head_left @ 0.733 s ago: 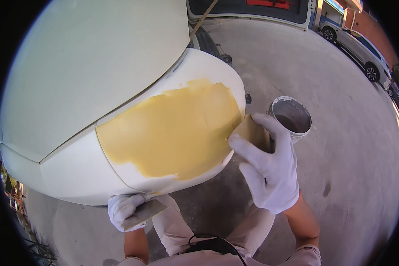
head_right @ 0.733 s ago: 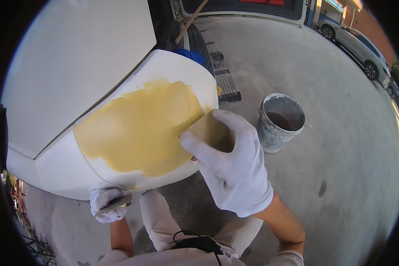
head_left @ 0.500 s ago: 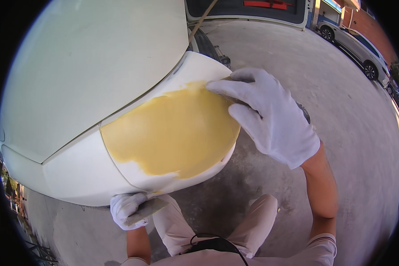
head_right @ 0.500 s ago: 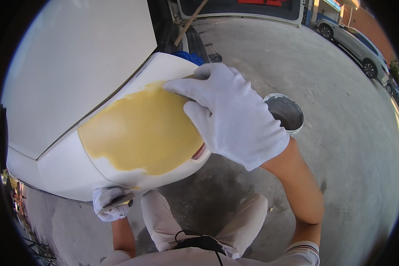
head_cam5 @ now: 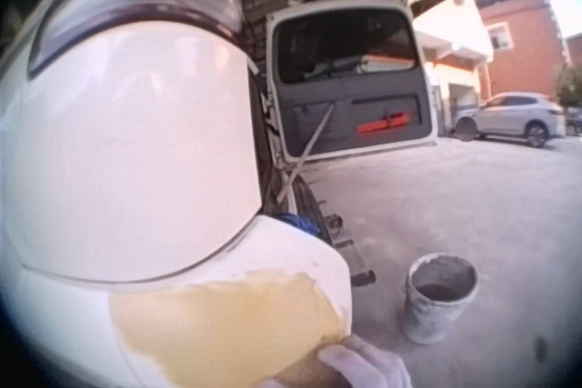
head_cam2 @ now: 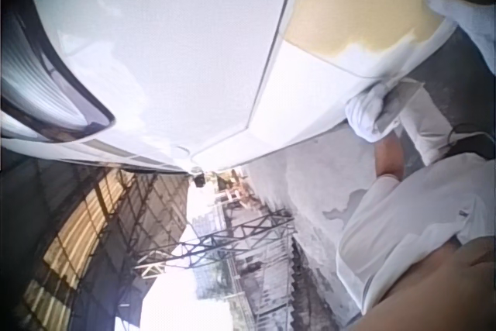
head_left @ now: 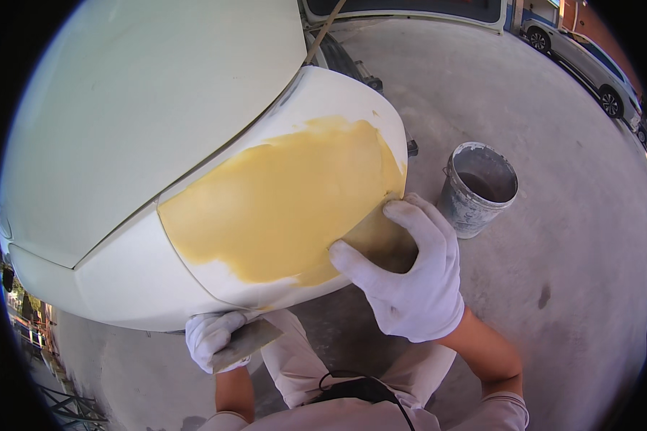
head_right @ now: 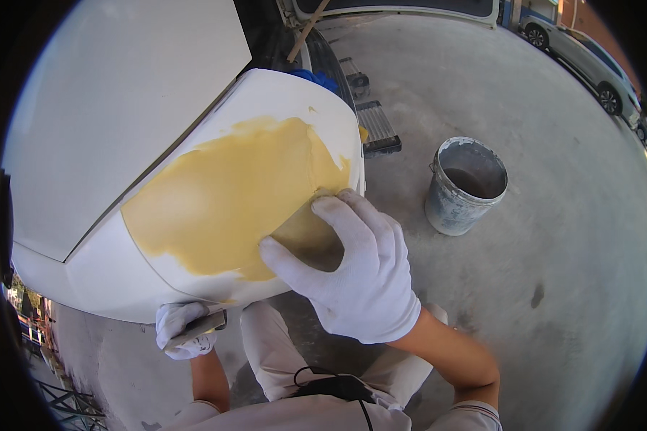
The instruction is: The person mixes a yellow filler with a hardener on a metal plate using a putty knife, then applies the mixture to the rear bumper of a white car. The person smooths the filler over the surface and uses a yellow sponge to blend the edges.
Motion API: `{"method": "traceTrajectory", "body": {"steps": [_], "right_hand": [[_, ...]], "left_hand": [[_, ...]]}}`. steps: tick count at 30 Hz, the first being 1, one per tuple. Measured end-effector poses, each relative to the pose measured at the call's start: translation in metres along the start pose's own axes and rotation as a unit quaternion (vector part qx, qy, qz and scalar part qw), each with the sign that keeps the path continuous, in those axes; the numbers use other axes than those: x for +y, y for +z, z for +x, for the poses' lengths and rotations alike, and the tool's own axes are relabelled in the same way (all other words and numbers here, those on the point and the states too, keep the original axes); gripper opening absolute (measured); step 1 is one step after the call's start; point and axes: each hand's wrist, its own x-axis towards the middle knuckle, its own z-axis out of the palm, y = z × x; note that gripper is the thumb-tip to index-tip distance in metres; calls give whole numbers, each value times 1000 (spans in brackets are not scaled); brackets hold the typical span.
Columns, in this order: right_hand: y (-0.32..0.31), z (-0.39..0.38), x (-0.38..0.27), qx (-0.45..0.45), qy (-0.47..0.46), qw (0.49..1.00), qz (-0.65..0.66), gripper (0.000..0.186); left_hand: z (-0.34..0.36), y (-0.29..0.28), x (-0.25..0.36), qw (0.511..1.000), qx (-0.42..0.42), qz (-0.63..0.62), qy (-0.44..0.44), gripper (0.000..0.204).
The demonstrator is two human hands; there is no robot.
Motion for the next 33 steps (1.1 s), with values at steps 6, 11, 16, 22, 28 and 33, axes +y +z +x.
{"method": "traceTrajectory", "body": {"steps": [6,11,16,22,28,33], "right_hand": [[-23,-4,14,-28,34,996,74,48],[-51,60,72,-88,26,984,153,42],[-43,99,93,-186,-9,965,187,42],[-39,53,74,-119,1,979,166,47],[11,-13,56,11,-22,985,172,53],[7,-37,51,28,-11,985,169,54]], "left_hand": [[2,0,3,999,-3,-17,-44,30],[4,1,9,997,-3,-25,-68,29],[9,0,17,995,-16,62,-80,29],[2,0,12,993,-40,70,-81,26],[-13,13,1,987,117,105,-33,35],[-1,19,19,984,121,39,-126,43]]}}
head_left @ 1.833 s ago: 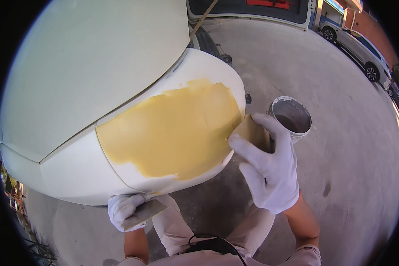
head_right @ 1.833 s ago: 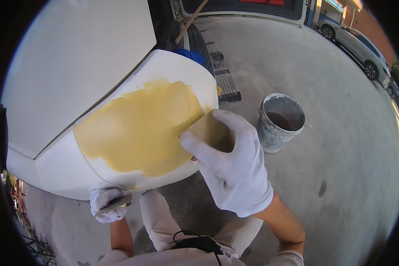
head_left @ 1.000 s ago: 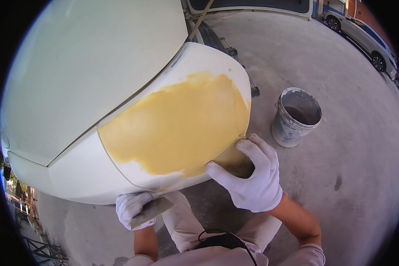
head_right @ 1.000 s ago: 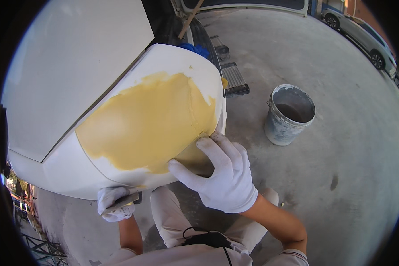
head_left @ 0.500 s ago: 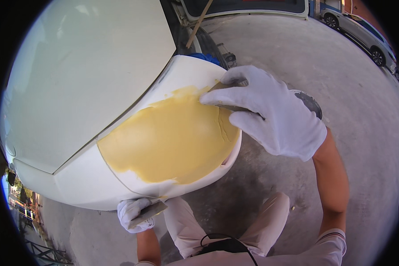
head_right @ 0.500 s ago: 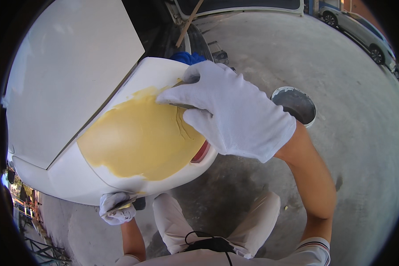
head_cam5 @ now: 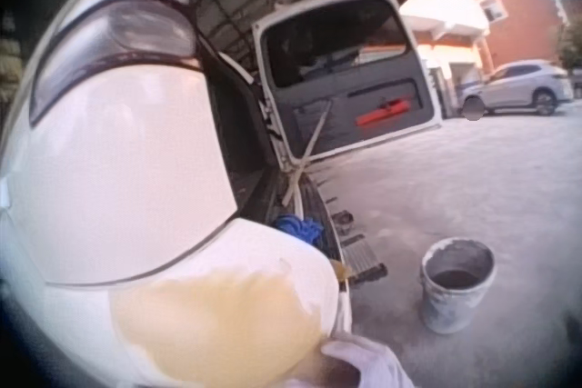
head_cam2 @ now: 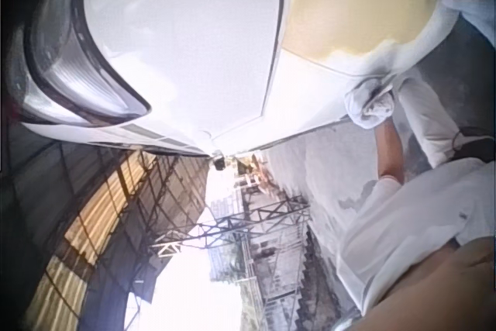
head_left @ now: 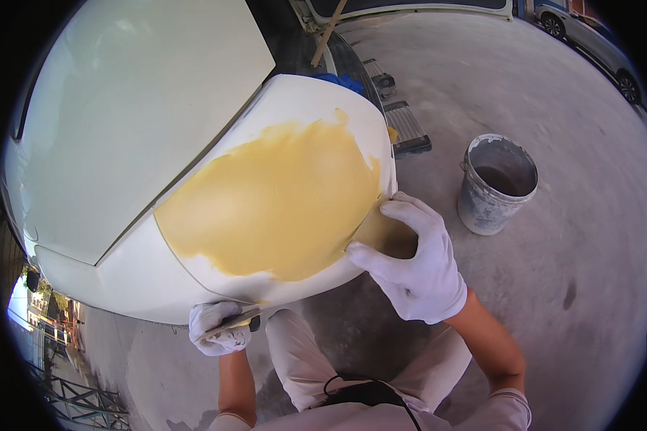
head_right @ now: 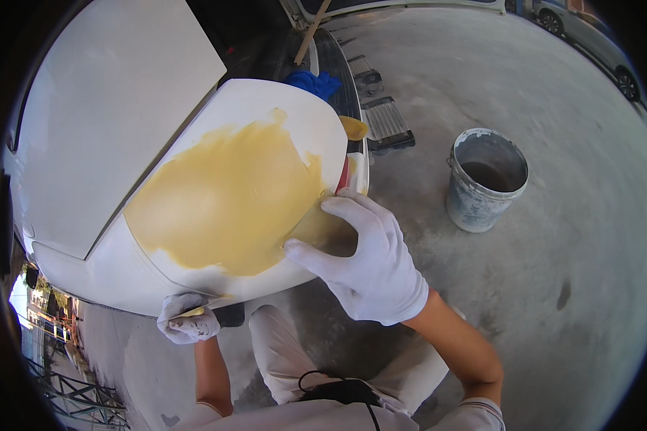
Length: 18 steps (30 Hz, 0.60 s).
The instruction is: The person mixes a yellow filler with a hardener on a metal plate using a putty knife, then applies the mixture to the rear bumper of a white car. The person smooths the filler over the surface and uses a yellow sponge to blend the edges.
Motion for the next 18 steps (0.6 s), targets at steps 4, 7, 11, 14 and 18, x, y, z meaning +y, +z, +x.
{"method": "traceTrajectory", "body": {"steps": [4,7,11,14,18], "right_hand": [[-37,-16,-40,49,281,744,604,55],[-39,-26,-62,-35,181,723,666,59],[-49,-15,-50,-150,117,898,397,54],[-67,26,-17,-107,68,987,97,48],[-69,108,52,-70,-43,997,12,44]], "left_hand": [[-10,7,69,882,-130,-306,-333,33],[-19,31,103,883,-242,-127,-382,22],[-9,47,116,871,-98,-243,-415,29],[6,38,103,888,-27,-326,-324,37],[16,14,77,963,-75,-51,-252,29]]}}
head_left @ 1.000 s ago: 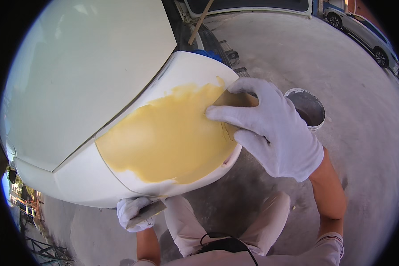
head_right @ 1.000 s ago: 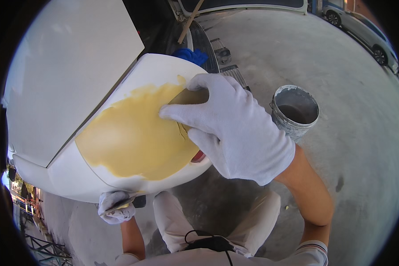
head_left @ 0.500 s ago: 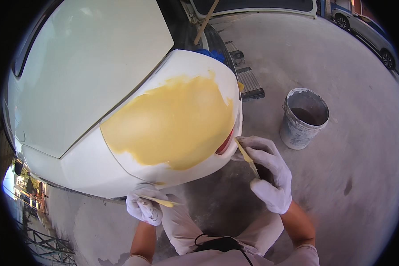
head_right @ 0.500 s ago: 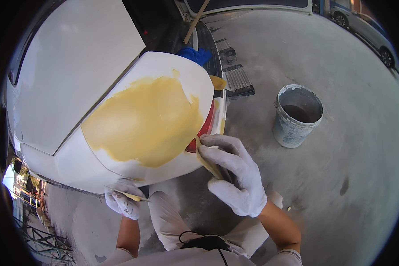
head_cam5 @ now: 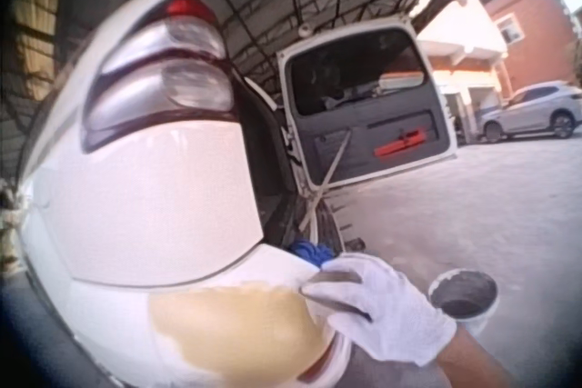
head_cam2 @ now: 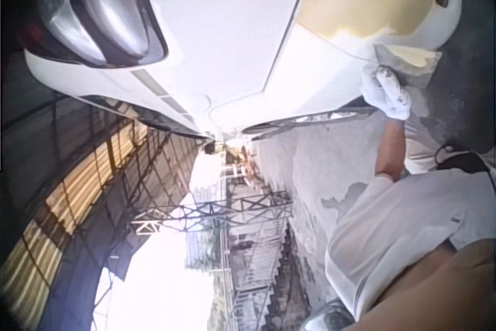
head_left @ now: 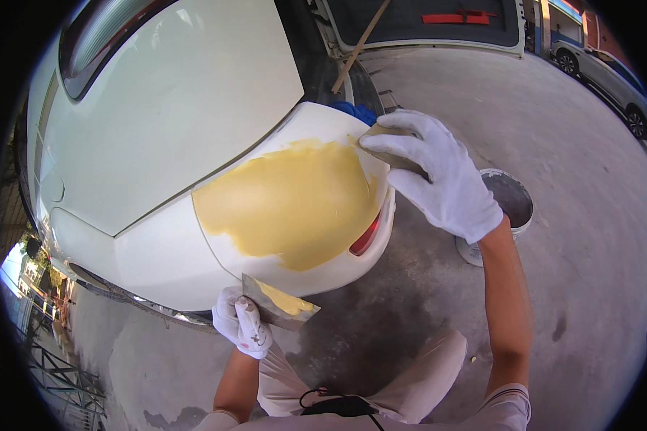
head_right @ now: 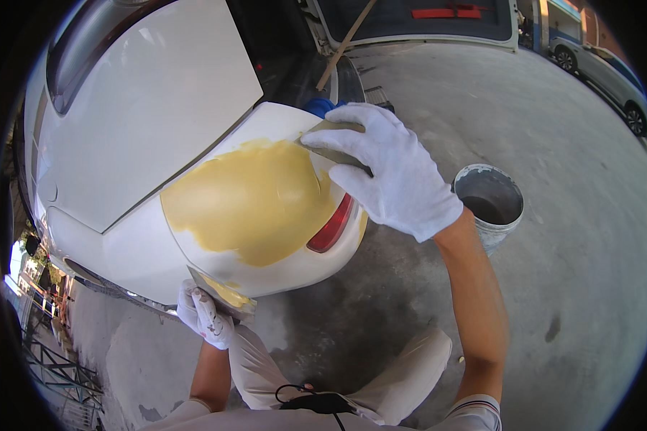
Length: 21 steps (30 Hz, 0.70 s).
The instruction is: The person mixes a yellow filler with a hardener on a metal plate using a putty knife, then applies the mixture to the rear bumper of a white car. The person smooths the filler over the surface and uses a yellow sponge to blend the edges.
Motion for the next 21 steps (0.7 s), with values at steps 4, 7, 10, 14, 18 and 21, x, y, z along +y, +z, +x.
{"method": "traceTrajectory", "body": {"steps": [4,7,10,14,18,21], "right_hand": [[10,30,33,-127,6,982,136,40],[16,16,28,-107,-21,990,94,41],[24,-10,16,-46,-25,995,82,43],[48,-49,11,31,-7,995,90,44],[79,-80,12,86,1,991,98,46],[81,-92,-2,87,45,988,122,45]], "left_hand": [[7,-15,-20,972,-82,185,121,21],[12,-16,-30,967,-128,165,145,21],[12,-14,-33,971,-112,164,132,24],[7,-16,-38,970,-77,196,121,30],[4,-20,-41,984,-71,157,47,36],[0,-12,-35,996,-47,65,-48,34]]}}
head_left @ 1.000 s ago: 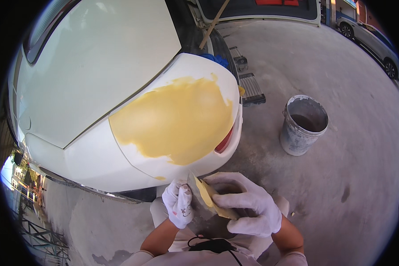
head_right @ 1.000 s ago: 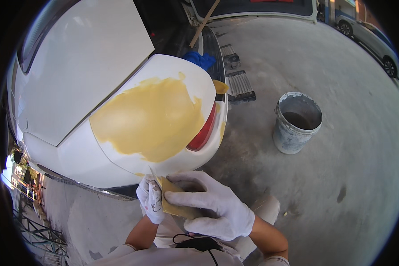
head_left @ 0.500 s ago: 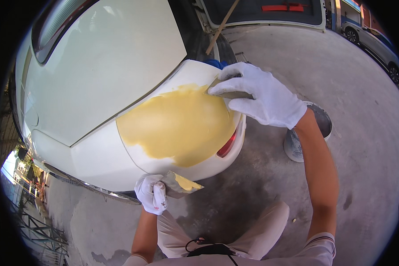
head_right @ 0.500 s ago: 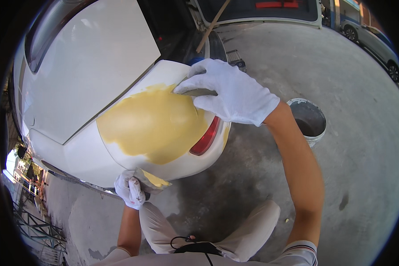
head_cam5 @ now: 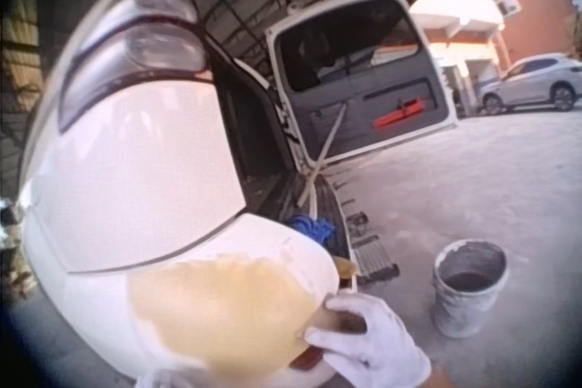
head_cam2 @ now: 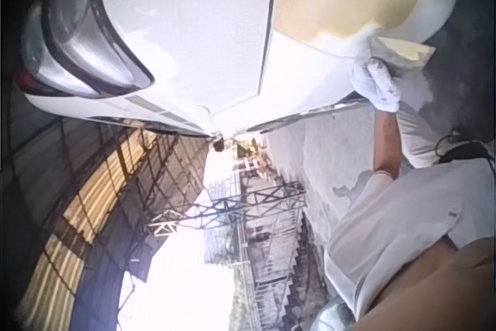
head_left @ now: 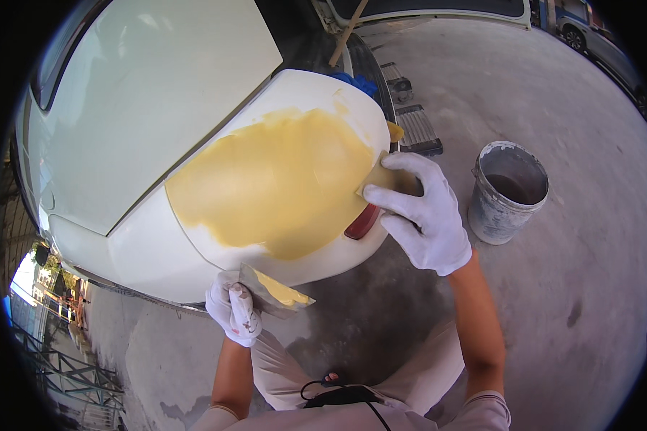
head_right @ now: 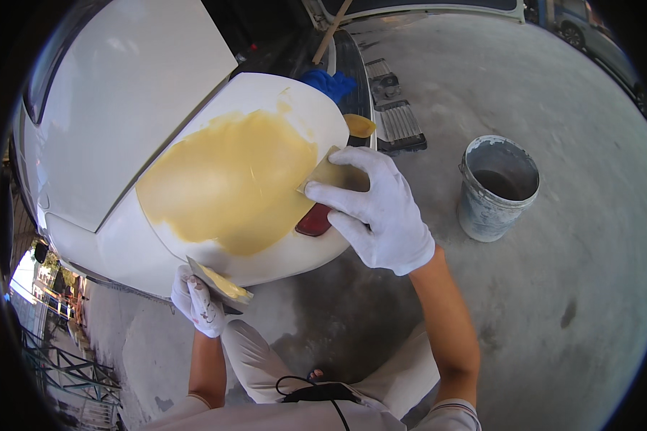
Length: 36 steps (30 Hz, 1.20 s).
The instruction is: The person mixes a yellow filler with a hardener on a metal plate using a putty knife, then applies the mixture to the rear bumper of a white car. The person smooths the filler over the surface and uses a yellow sponge to blend the edges.
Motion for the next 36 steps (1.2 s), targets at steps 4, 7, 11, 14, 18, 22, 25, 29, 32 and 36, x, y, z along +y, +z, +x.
{"method": "traceTrajectory", "body": {"steps": [4,7,11,14,18,22,25,29,32,36], "right_hand": [[6,-21,-61,99,143,928,330,48],[14,-51,-108,35,164,804,571,54],[16,-70,-123,-72,268,876,395,50],[10,-72,-127,26,316,736,599,52],[7,-75,-137,-77,338,848,400,47],[16,-93,-148,123,520,532,657,71],[32,-109,-155,163,544,377,732,77],[48,-127,-151,158,578,279,750,73],[43,-128,-143,142,578,293,748,68],[16,-110,-143,53,551,544,631,62]], "left_hand": [[-21,30,21,991,-89,-91,-52,27],[-41,50,33,978,-130,-124,-104,22],[-50,48,42,980,-89,-160,-77,19],[-51,40,44,984,-148,-87,-55,18],[-49,39,42,987,-52,-105,-107,16],[-55,46,35,972,36,-196,-127,14],[-63,50,33,996,9,-87,-24,19],[-63,52,30,976,-137,-43,164,38],[-48,46,29,939,-219,-48,261,46],[-32,26,35,918,-364,33,154,40]]}}
